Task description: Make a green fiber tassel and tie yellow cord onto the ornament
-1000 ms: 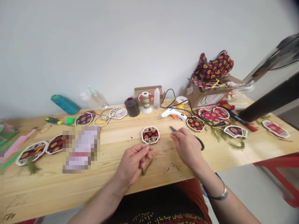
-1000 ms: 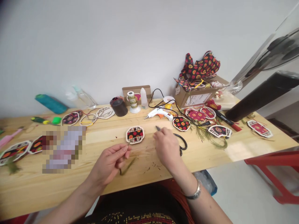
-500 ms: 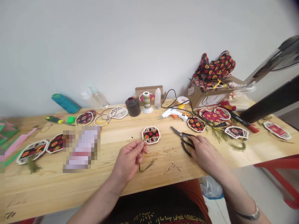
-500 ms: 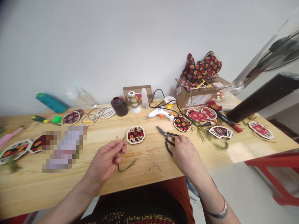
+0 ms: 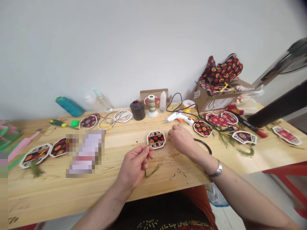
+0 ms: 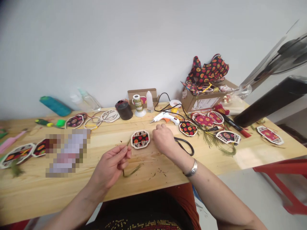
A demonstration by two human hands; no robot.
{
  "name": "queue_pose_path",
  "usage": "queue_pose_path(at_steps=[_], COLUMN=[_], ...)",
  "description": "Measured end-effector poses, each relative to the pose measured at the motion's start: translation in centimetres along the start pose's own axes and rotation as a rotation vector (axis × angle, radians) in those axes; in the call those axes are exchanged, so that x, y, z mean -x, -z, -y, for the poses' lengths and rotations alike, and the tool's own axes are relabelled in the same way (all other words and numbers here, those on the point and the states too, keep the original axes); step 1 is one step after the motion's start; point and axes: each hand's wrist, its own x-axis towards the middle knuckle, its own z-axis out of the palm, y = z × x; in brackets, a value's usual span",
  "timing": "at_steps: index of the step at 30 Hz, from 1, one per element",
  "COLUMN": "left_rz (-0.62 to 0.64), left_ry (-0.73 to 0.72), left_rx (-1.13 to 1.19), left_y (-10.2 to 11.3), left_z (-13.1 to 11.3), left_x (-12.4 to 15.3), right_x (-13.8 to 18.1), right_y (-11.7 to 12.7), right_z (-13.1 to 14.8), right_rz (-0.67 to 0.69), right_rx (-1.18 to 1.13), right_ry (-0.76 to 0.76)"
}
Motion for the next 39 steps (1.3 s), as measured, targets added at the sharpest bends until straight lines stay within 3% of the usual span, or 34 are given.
queue_pose_path(at_steps=[6, 8, 12, 14, 17, 21, 29, 32, 35, 37, 39], left_rz=[-0.028, -0.029, -0.017, -0.005, 0.015, 0.009, 0.063, 0.08, 0.094, 0.113, 0.134], left_ry=[-0.025, -0.02, 0.005, 0.019, 0.063, 0.086, -0.039, -0.081, -0.111, -0.126, -0.136], left_rx=[0.022, 0.044, 0.126, 0.193, 0.306, 0.423, 0.398, 0.334, 0.242, 0.18, 0.137], left_y=[0.6, 0.5, 0.2, 0.1, 0.0, 0.0, -0.1, -0.1, -0.2, -0.2, -0.3], left_z=[-0.2, -0.2, -0.3, -0.5, -0.7, -0.8, -1.4, -1.6, -1.5, -1.4, -1.2], left_x=[-0.2, -0.3, -0.5, -0.5, -0.6, -1.0, -1.5, -1.3, -1.1, -0.9, -0.7], right_x=[-3.0, -4.0, -4.7, -4.2, -2.7, -0.7, 1.3, 1.4, 1.4, 1.4, 1.4], right_y=[2.2, 3.2, 3.6, 3.1, 1.9, 0.8, -0.2, -0.3, 0.2, 0.7, 1.2], right_z=[-0.3, -0.2, 0.9, 1.8, 3.1, 4.4, 5.0, 4.4, 3.8, 3.6, 3.5], right_rz=[-0.063, -0.08, 0.01, 0.063, 0.059, 0.043, 0.072, 0.093, -0.143, -0.248, -0.131], right_rx=[-0.203, -0.533, -1.44, -1.688, -1.859, -1.923, -1.928, -1.763, -1.375, -1.24, -1.292], right_ry=[-0.091, -0.19, -0.335, -0.355, -0.383, -0.394, -0.418, -0.429, -0.435, -0.395, -0.345])
